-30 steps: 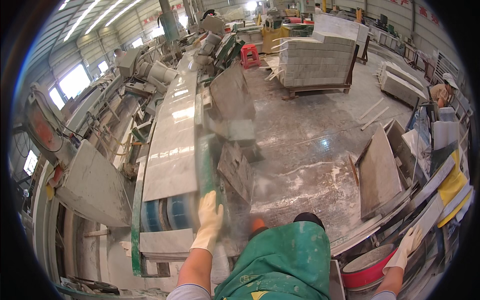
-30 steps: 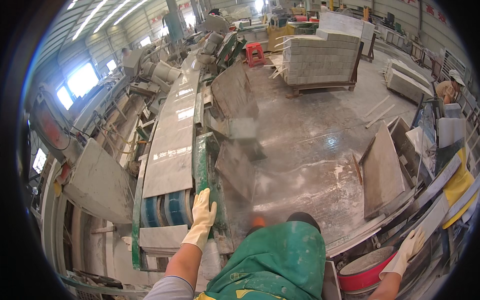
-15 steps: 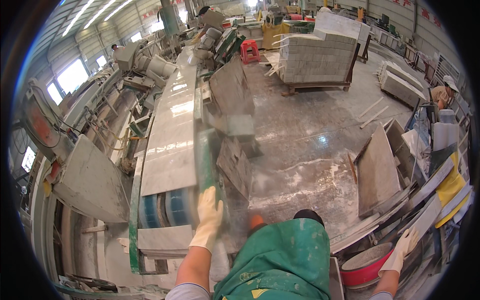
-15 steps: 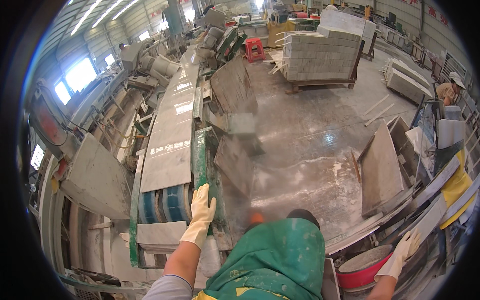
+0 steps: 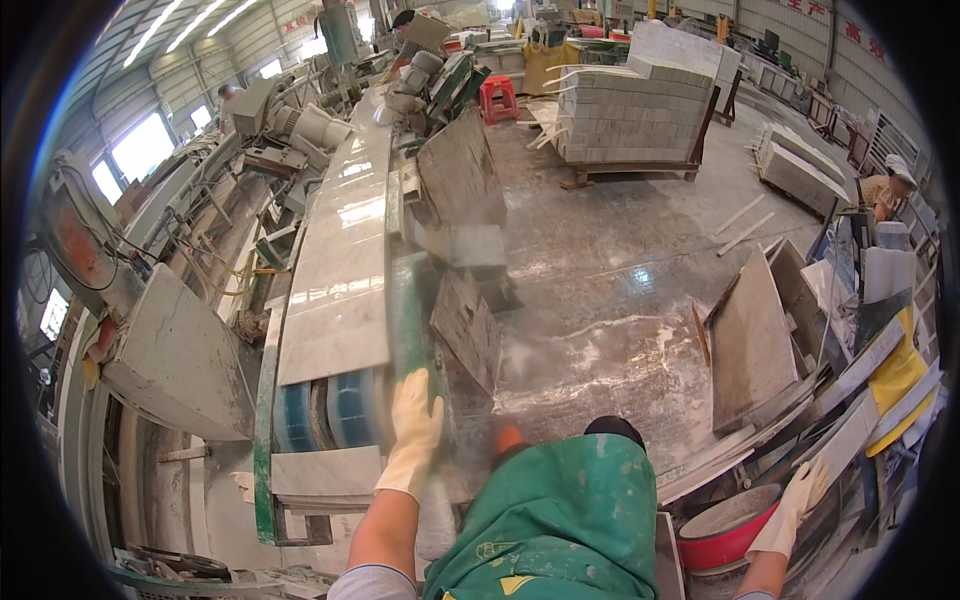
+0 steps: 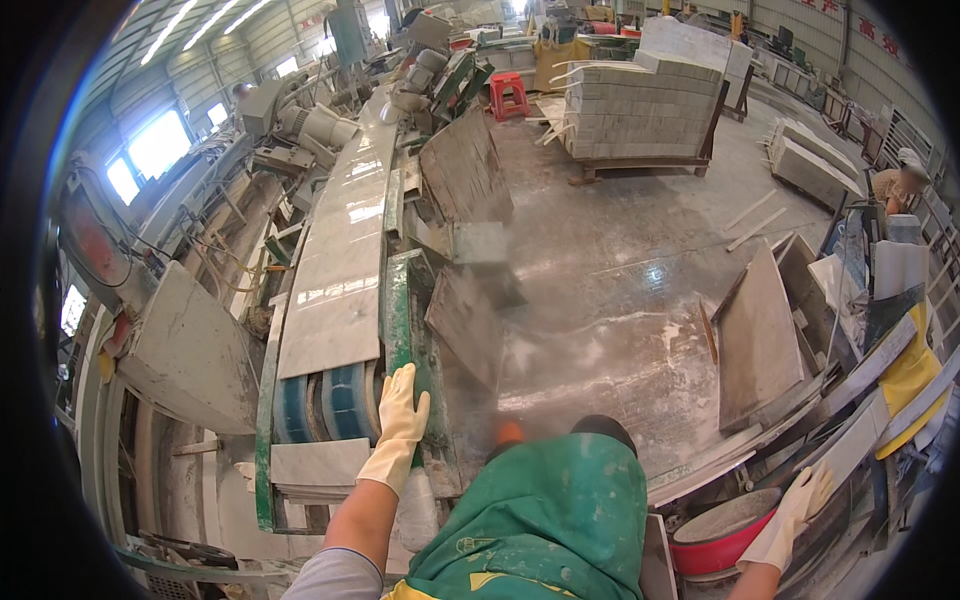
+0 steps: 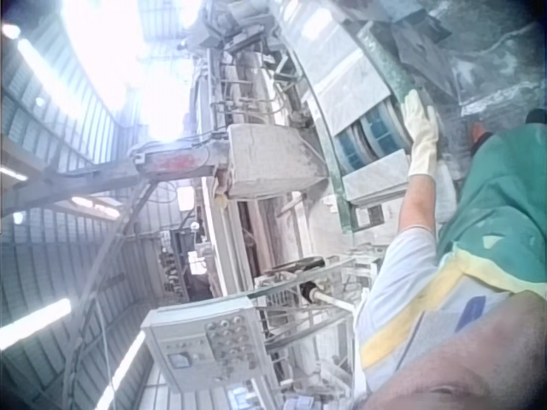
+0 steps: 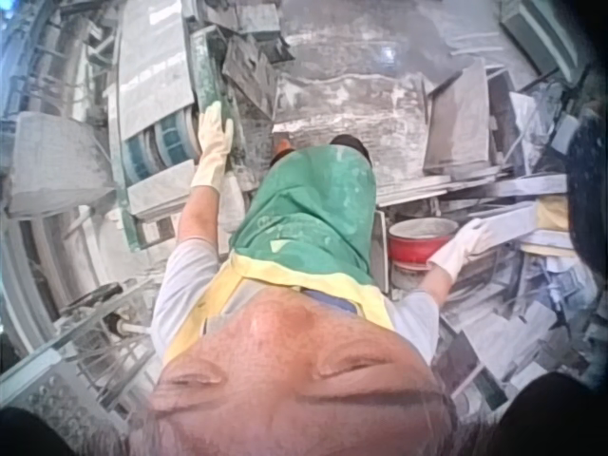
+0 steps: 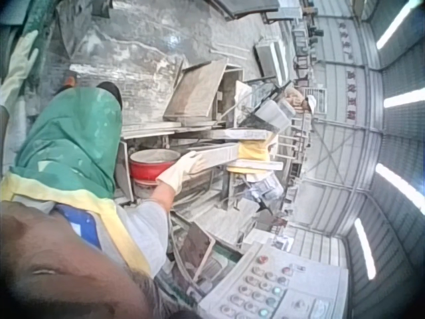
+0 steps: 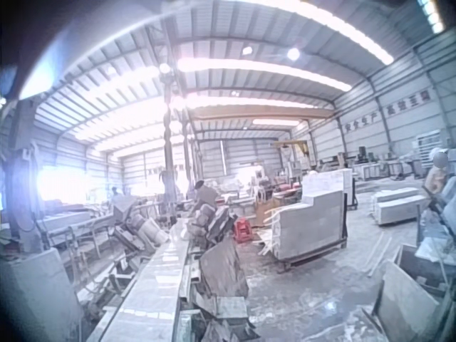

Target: The person repeatedly picks up rectangular slabs from a conveyor belt and places them onto a nearby stack. The person uses both hands to lift and position each slab one at a time. The slabs are handled individually and stacked in a pile beside the conveyor.

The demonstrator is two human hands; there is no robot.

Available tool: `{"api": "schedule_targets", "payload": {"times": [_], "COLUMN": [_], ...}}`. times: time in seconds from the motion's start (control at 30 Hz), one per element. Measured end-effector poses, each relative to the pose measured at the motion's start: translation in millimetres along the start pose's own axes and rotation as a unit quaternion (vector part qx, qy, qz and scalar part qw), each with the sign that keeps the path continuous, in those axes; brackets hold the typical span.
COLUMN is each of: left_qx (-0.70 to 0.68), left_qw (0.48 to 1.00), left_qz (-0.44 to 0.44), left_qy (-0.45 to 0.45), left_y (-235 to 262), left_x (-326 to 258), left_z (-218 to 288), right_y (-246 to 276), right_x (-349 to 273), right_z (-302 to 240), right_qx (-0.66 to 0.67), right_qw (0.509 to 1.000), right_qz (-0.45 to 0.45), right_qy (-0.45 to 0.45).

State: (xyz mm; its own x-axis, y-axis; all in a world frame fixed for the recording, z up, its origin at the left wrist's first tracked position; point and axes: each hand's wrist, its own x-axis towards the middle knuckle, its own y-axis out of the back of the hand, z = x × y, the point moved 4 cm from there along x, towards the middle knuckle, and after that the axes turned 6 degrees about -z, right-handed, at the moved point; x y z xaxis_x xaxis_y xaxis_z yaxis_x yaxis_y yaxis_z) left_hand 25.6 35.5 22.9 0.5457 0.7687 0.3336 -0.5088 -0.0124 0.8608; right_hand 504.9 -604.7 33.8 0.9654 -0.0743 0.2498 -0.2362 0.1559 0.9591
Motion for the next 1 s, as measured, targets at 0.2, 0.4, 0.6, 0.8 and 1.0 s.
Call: {"api": "schedule_targets", "payload": {"times": [0.2, 0.4, 0.6, 0.8, 1.0], "left_qx": [-0.002, -0.006, -0.012, -0.022, -0.042], "left_qw": [1.0, 1.0, 1.0, 1.0, 0.999], "left_qz": [0.001, 0.004, -0.003, 0.001, 0.022], "left_qy": [-0.005, -0.004, 0.007, 0.005, -0.005], "left_y": [0, -1, 1, 2, 1], "left_x": [0, -1, -1, -1, -3], "left_z": [-1, -2, 0, 0, -2], "right_y": [0, 4, 30, 34, -9], "right_x": [-5, -16, -14, 16, 42], "right_z": [0, -4, -5, 4, 34], "right_qx": [0.012, 0.016, 0.149, 0.172, 0.162], "right_qw": [1.0, 0.999, 0.988, 0.967, 0.963], "right_qz": [0.009, 0.026, -0.041, -0.086, -0.154], "right_qy": [0.005, 0.016, 0.014, -0.164, -0.152]}}
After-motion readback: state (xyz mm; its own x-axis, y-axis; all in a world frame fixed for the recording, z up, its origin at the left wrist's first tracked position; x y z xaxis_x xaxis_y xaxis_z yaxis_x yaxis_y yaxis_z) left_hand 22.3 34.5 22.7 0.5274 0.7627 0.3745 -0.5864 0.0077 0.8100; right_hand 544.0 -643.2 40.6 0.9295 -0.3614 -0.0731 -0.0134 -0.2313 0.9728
